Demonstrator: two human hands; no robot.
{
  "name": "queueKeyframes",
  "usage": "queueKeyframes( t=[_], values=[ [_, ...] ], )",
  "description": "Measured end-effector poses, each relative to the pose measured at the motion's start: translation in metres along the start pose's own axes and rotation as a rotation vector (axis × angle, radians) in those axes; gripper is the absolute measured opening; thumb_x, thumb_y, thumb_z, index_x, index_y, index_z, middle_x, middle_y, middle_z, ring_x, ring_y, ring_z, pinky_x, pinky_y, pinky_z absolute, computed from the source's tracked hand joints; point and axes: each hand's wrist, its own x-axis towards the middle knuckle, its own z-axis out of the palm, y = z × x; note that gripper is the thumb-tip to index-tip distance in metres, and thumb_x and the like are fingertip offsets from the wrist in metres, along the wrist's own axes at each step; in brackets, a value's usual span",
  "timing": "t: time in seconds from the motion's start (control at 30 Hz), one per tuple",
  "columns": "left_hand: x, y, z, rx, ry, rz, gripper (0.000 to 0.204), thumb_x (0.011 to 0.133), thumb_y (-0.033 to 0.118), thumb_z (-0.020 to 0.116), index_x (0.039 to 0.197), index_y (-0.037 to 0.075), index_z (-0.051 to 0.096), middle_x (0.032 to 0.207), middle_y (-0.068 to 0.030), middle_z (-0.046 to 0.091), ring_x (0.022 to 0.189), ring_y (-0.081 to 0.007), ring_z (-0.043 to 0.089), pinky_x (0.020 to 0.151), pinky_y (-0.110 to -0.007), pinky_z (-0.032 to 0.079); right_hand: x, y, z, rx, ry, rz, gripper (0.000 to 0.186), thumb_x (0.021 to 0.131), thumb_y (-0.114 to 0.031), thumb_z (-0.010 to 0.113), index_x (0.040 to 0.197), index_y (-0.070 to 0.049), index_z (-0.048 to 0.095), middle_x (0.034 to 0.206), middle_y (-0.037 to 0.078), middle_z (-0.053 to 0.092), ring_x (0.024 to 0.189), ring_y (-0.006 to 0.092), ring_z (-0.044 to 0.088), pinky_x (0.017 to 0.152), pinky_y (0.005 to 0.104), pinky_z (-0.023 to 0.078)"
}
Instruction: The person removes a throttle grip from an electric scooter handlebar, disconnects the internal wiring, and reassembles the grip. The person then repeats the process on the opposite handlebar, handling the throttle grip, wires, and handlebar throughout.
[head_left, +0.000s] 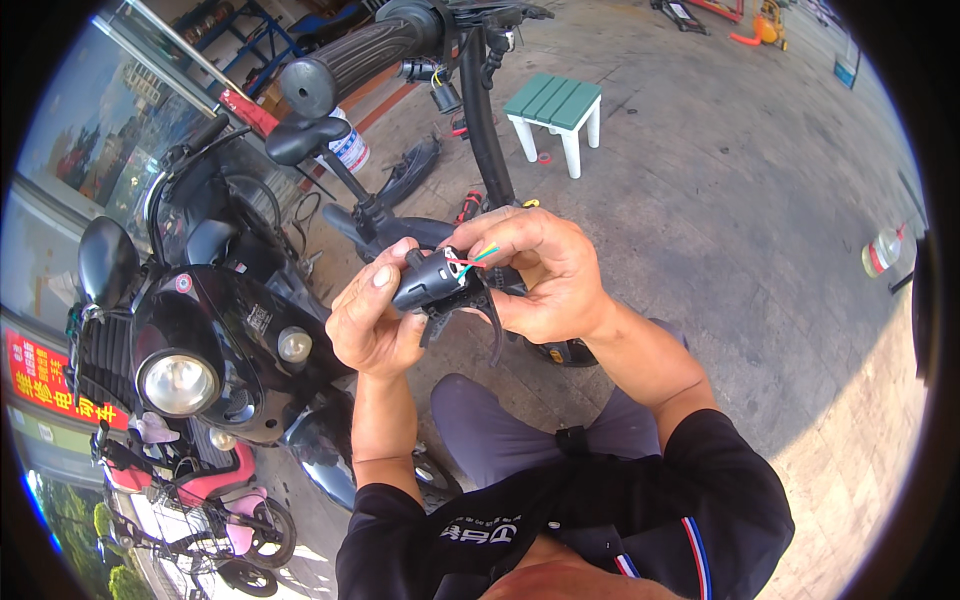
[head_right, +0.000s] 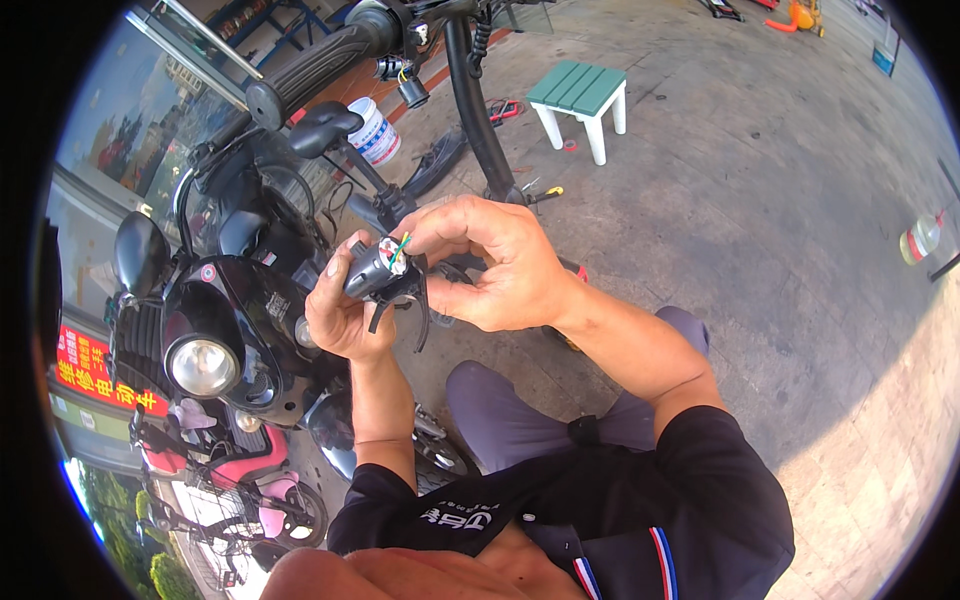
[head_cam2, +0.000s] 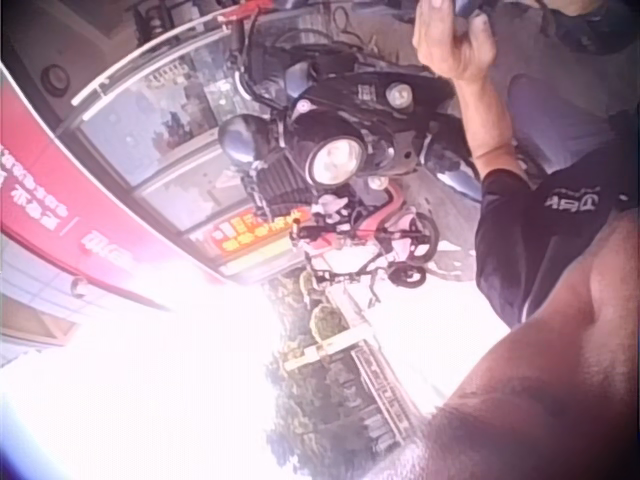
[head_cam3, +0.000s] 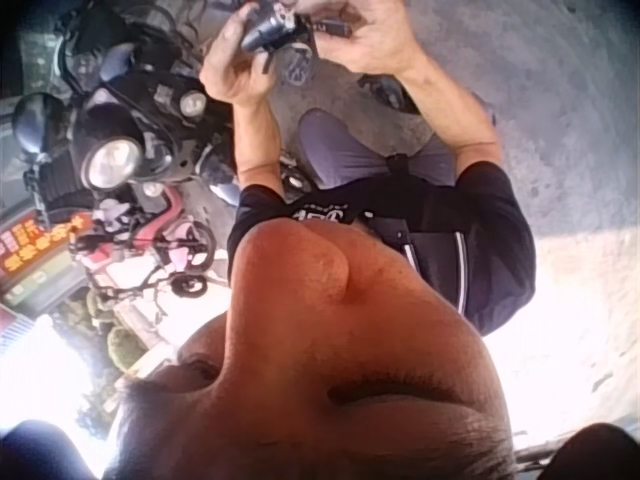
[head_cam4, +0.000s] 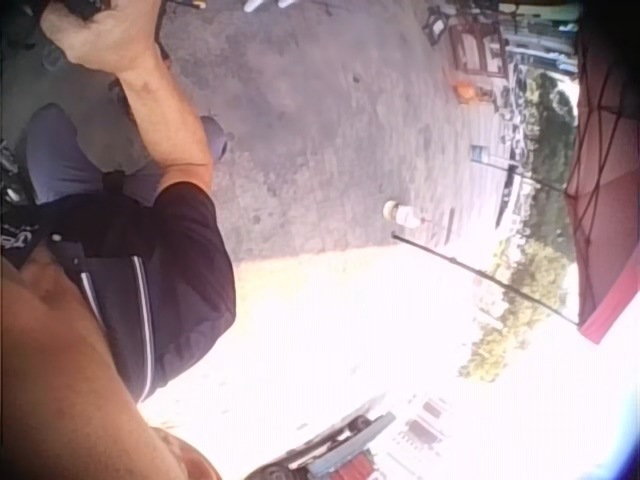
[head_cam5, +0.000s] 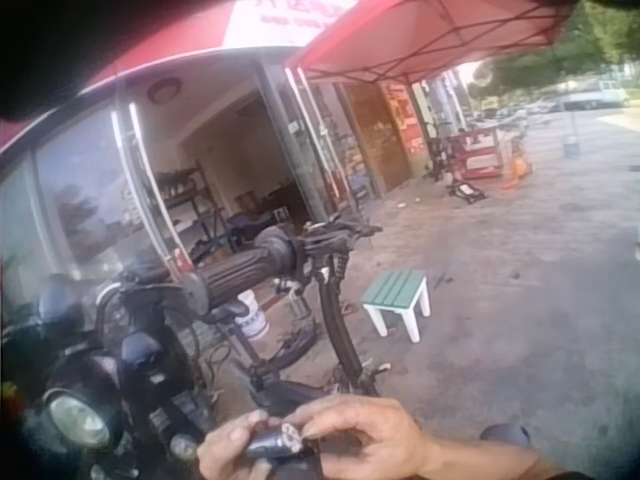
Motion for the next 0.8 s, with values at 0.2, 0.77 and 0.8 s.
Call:
queueKeyframes(
  t=[0.2, 0.77, 0.8],
  values=[
    [0.002, 0.001, -0.001, 0.024, -0.017, -0.016, 0.039, 0.081, 0.008, 0.072, 0.117, -0.002, 0.060, 0.102, -0.0285, 0.068, 0.090, -0.0382, 0.070, 0.076, -0.041, 0.059, 0.001, 0.002, 0.004, 0.019, 0.028, -0.004, 0.044, 0.070, 0.013, 0.077, 0.106, -0.002, 0.055, 0.112, 0.020, 0.063, 0.106, 0.0257, 0.064, 0.088, 0.0356, 0.054],
    [0.028, 0.002, -0.015, 0.045, -0.154, 0.120, 0.038, 0.079, 0.013, 0.076, 0.109, -0.004, 0.061, 0.087, -0.0203, 0.068, 0.079, -0.0339, 0.071, 0.069, -0.042, 0.059, 0.007, 0.002, 0.003, 0.001, -0.054, -0.023, 0.051, 0.069, 0.009, 0.080, 0.112, -0.001, 0.054, 0.112, 0.018, 0.061, 0.107, 0.0250, 0.062, 0.089, 0.0357, 0.053],
    [0.029, 0.003, -0.015, 0.054, -0.157, 0.124, 0.038, 0.079, 0.014, 0.077, 0.109, -0.004, 0.061, 0.087, -0.0201, 0.068, 0.079, -0.0337, 0.071, 0.069, -0.042, 0.059, 0.009, 0.002, 0.002, -0.016, -0.062, -0.046, 0.051, 0.068, 0.009, 0.080, 0.112, -0.001, 0.055, 0.112, 0.018, 0.061, 0.106, 0.0251, 0.062, 0.089, 0.0356, 0.053]
  ],
)
